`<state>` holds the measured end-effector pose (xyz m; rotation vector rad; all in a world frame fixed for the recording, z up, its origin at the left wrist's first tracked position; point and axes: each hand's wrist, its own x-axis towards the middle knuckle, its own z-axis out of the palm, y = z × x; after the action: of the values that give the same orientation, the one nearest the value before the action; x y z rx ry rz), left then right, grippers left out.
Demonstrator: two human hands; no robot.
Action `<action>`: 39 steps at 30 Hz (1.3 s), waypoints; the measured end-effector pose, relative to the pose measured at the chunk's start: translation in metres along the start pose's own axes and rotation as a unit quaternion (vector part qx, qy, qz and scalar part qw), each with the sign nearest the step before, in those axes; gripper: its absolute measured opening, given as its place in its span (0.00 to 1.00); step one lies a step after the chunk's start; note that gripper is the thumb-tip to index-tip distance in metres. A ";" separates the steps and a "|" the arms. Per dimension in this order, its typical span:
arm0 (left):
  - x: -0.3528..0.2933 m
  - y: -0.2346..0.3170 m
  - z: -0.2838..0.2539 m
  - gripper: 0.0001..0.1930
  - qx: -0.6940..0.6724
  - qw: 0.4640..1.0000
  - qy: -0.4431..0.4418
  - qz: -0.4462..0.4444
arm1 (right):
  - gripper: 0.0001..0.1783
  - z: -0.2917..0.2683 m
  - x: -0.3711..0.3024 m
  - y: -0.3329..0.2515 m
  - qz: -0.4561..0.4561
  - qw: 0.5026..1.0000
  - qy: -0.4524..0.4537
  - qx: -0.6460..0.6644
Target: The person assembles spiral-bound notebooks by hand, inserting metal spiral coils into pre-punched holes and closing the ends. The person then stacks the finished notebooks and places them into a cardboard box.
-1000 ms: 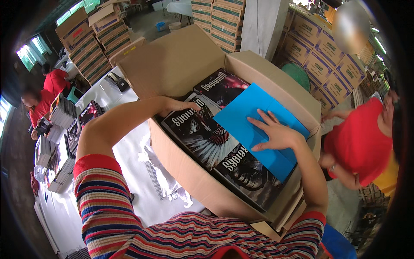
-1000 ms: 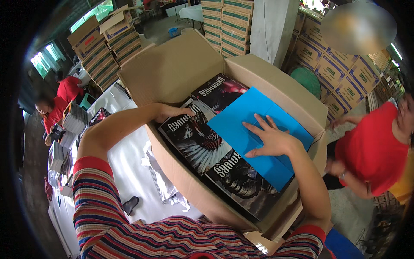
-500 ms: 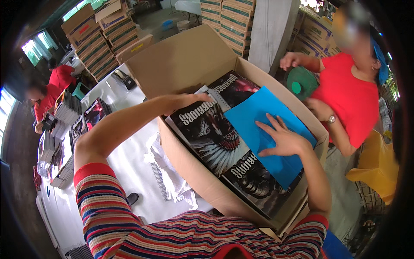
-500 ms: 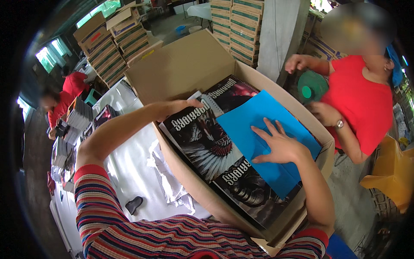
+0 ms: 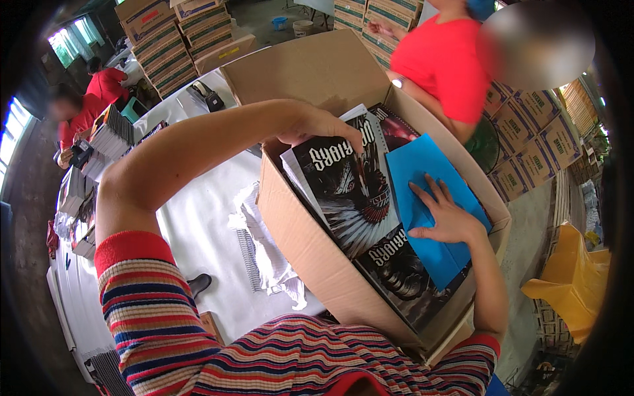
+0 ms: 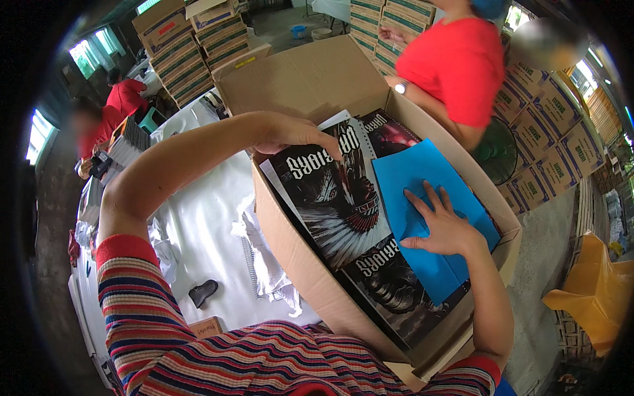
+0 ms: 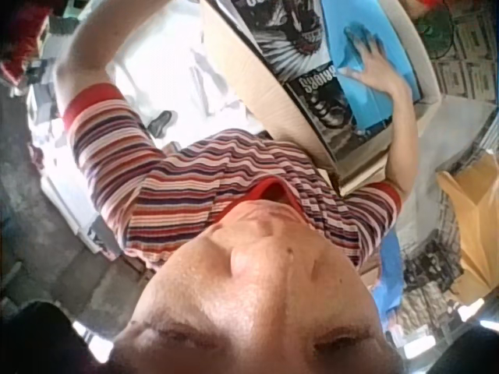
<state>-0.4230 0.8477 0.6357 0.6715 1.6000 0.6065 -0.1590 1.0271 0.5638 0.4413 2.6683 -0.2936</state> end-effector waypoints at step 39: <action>-0.193 -0.053 -0.071 0.18 -0.115 0.890 0.348 0.272 | 0.22 -0.065 0.079 -0.015 -0.223 0.973 0.000 0.065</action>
<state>-0.4791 0.6709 0.7398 0.7739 1.9429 1.5664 -0.2563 1.0511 0.5889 -0.1297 2.7328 -0.5999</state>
